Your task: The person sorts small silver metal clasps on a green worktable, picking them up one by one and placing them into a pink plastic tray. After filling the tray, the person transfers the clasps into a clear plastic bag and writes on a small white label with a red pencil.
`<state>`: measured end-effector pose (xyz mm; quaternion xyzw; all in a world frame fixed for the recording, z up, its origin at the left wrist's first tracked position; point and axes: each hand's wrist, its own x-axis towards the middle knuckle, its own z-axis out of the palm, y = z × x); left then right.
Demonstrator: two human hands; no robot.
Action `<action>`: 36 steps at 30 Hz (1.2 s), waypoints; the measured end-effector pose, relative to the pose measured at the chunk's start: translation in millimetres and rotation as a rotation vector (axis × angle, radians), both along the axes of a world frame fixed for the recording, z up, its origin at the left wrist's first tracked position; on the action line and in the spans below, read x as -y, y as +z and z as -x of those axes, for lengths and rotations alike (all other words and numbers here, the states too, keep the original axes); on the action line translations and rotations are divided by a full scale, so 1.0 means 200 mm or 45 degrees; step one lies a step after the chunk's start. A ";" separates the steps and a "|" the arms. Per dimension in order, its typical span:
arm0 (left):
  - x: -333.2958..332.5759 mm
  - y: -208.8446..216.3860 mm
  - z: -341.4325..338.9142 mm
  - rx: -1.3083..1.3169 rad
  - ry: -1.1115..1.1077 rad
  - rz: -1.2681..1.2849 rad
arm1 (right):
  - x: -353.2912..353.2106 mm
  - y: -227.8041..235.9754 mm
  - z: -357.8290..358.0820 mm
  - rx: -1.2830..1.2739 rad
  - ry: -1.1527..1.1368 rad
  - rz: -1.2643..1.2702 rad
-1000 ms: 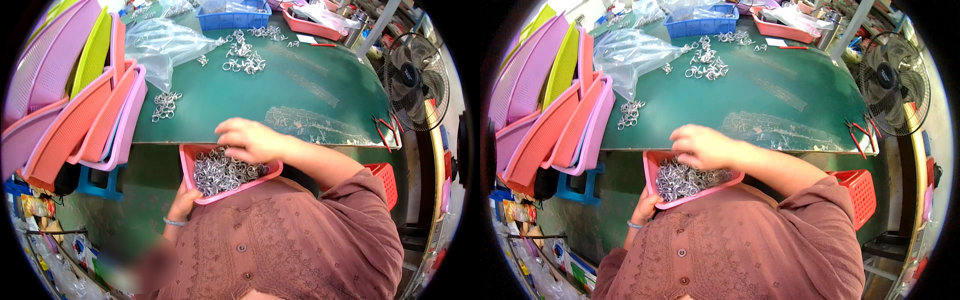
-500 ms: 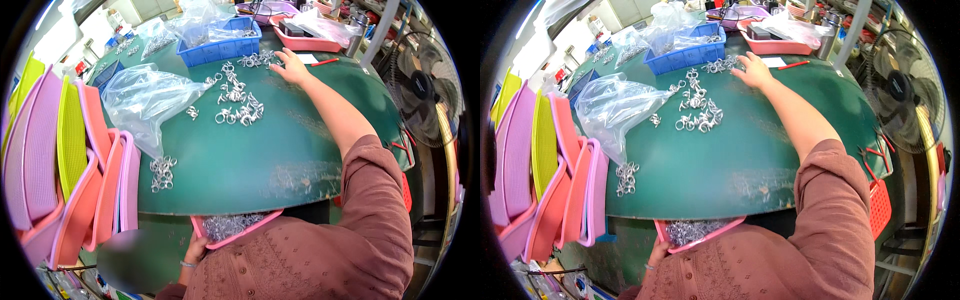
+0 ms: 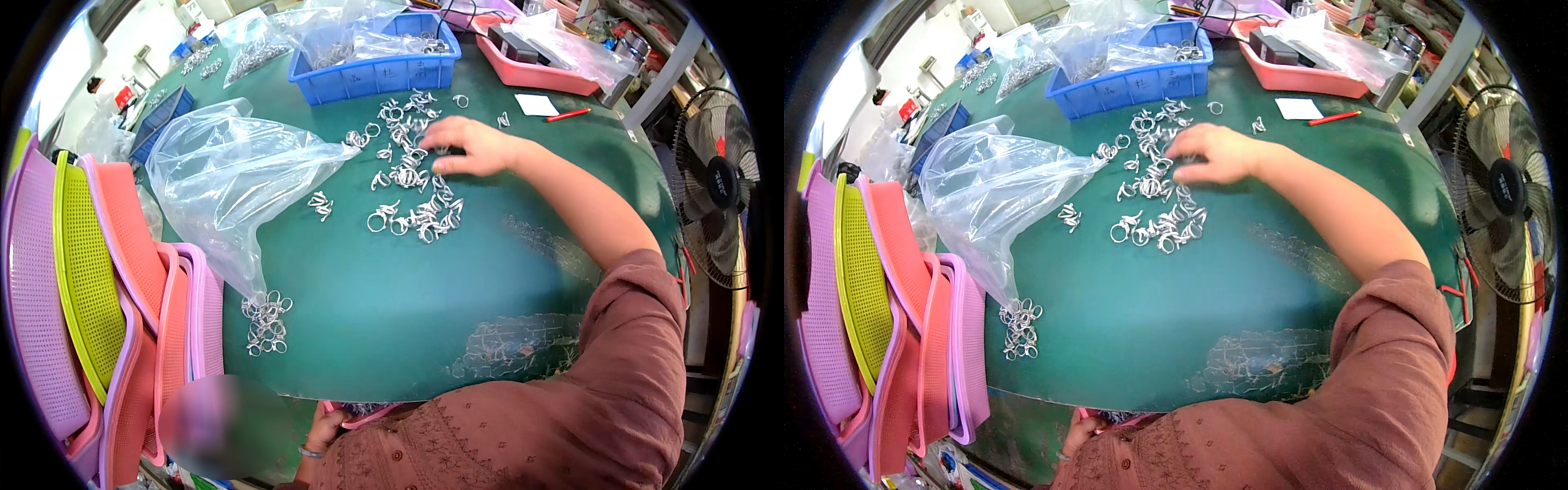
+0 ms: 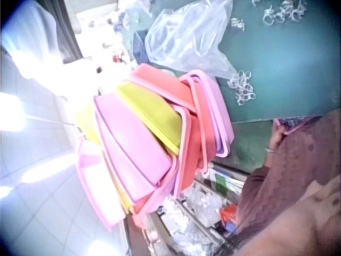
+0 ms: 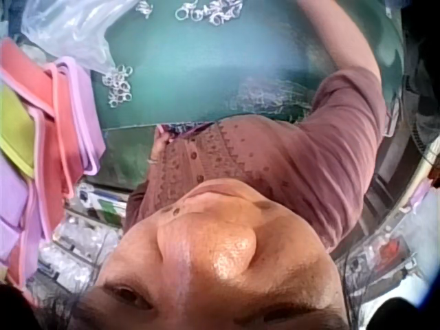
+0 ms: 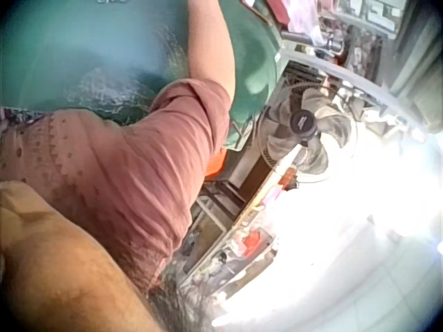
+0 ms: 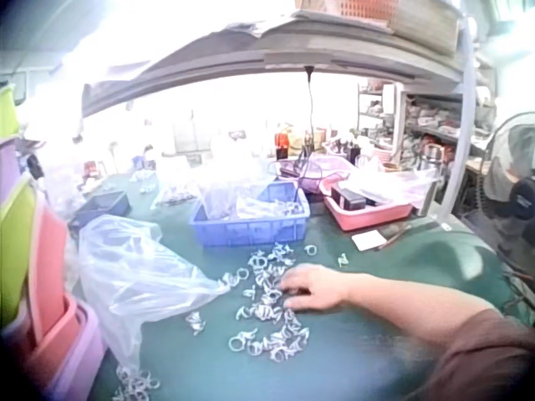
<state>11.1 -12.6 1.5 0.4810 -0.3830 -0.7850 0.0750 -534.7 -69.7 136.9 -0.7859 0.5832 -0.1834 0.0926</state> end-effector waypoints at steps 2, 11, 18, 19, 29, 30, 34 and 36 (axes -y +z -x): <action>0.01 -0.04 -0.03 0.009 -0.008 -0.045 | -0.03 0.08 -0.09 0.165 -0.065 -0.131; 0.00 0.07 0.06 -0.134 0.039 0.066 | 0.38 -0.11 0.01 0.002 -0.697 0.066; 0.00 0.05 0.03 -0.083 -0.015 0.080 | 0.28 -0.05 -0.35 -0.120 -0.349 -0.107; 0.00 0.08 0.05 -0.078 -0.016 0.093 | 0.23 -0.04 -0.40 -0.130 -0.311 -0.104; -0.03 0.00 0.02 -0.173 0.063 0.200 | -0.33 0.03 -0.60 -0.390 -0.072 -0.049; -0.03 0.01 0.02 -0.163 0.025 0.174 | -0.36 0.05 -0.61 -0.415 -0.065 -0.072; -0.02 0.04 0.02 -0.133 -0.003 0.121 | -0.39 0.14 -0.65 -0.415 -0.012 -0.140; -0.03 0.01 0.01 -0.143 -0.012 0.123 | -0.27 0.15 -0.70 -0.380 0.007 -0.016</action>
